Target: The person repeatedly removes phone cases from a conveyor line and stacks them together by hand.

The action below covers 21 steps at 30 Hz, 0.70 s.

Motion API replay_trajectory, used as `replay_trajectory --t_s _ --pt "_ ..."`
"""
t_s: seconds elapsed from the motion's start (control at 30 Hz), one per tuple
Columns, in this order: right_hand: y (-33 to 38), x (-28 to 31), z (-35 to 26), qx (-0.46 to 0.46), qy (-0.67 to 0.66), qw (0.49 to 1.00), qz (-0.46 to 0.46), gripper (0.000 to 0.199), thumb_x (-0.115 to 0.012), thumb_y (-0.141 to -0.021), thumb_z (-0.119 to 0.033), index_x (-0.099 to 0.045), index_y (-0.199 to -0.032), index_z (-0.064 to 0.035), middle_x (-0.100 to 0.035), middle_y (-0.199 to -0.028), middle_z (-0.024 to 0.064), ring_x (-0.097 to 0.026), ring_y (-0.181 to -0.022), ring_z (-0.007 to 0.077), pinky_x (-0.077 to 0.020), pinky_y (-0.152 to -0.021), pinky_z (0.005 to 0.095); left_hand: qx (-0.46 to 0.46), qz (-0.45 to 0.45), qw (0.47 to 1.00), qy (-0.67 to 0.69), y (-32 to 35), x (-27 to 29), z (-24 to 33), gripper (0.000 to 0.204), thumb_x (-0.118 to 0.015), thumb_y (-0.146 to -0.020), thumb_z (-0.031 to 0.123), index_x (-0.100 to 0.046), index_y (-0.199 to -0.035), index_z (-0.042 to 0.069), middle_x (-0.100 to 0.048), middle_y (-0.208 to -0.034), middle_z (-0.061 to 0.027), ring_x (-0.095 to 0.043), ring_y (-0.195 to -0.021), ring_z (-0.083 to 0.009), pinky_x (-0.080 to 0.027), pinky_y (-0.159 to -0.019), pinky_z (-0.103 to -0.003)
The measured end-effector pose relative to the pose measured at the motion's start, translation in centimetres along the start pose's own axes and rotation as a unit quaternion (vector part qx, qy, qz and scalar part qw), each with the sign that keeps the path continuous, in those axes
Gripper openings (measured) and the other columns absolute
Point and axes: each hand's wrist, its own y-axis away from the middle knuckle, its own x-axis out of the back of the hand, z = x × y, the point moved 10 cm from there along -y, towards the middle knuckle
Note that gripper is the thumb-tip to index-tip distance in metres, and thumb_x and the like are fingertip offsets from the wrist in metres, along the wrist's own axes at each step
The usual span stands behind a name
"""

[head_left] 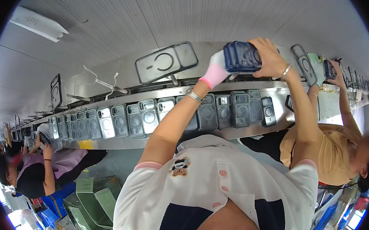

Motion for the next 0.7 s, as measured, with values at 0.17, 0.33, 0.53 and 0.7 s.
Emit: replay_trajectory --t_s 0.17,0.33,0.53,0.7 --pt "1.2 1.3 7.7 -0.039 0.019 0.996 -0.081 0.100 -0.085 -0.049 -0.034 -0.040 -0.131 -0.0017 -0.048 -0.125 0.0199 -0.045 -0.117 0.0375 -0.0347 -0.102 0.0419 0.064 0.028 0.996 0.064 -0.2 -6.4 -7.2 0.045 -0.075 -0.075 0.014 -0.052 -0.111 0.000 -0.065 -0.094 -0.0114 -0.063 -0.082 -0.0195 -0.050 -0.072 -0.031" --pt "3.3 5.9 14.7 -0.124 -0.089 0.985 0.085 0.108 -0.080 -0.066 -0.050 -0.030 -0.142 0.0078 -0.034 -0.145 0.0258 -0.032 -0.137 0.0346 -0.0252 -0.112 0.0391 0.343 -0.247 0.905 -0.053 12.1 -4.1 -11.7 0.046 -0.069 -0.085 0.016 -0.052 -0.125 -0.002 -0.065 -0.107 -0.0114 -0.061 -0.100 -0.0184 -0.048 -0.091 -0.029" --pt "1.7 5.1 4.1 -0.010 -0.423 0.895 0.140 0.097 -0.078 -0.070 -0.046 -0.033 -0.143 0.0000 -0.047 -0.138 0.0129 -0.043 -0.130 0.0245 -0.0286 -0.109 0.0342 0.296 0.112 0.930 0.187 25.3 17.5 -5.6 0.038 -0.062 -0.090 0.007 -0.053 -0.126 -0.003 -0.063 -0.107 -0.0048 -0.059 -0.101 -0.0108 -0.047 -0.095 -0.027" --pt "-6.2 0.6 -14.0 0.135 -0.495 0.857 0.040 0.101 -0.080 -0.069 -0.045 -0.030 -0.144 -0.0011 -0.044 -0.140 0.0144 -0.040 -0.131 0.0233 -0.0305 -0.108 0.0328 0.251 0.426 0.857 -0.144 36.3 40.1 -2.2 0.088 -0.078 -0.077 0.023 -0.027 -0.143 -0.004 -0.041 -0.139 -0.0171 -0.044 -0.126 -0.0235 -0.037 -0.105 -0.034"
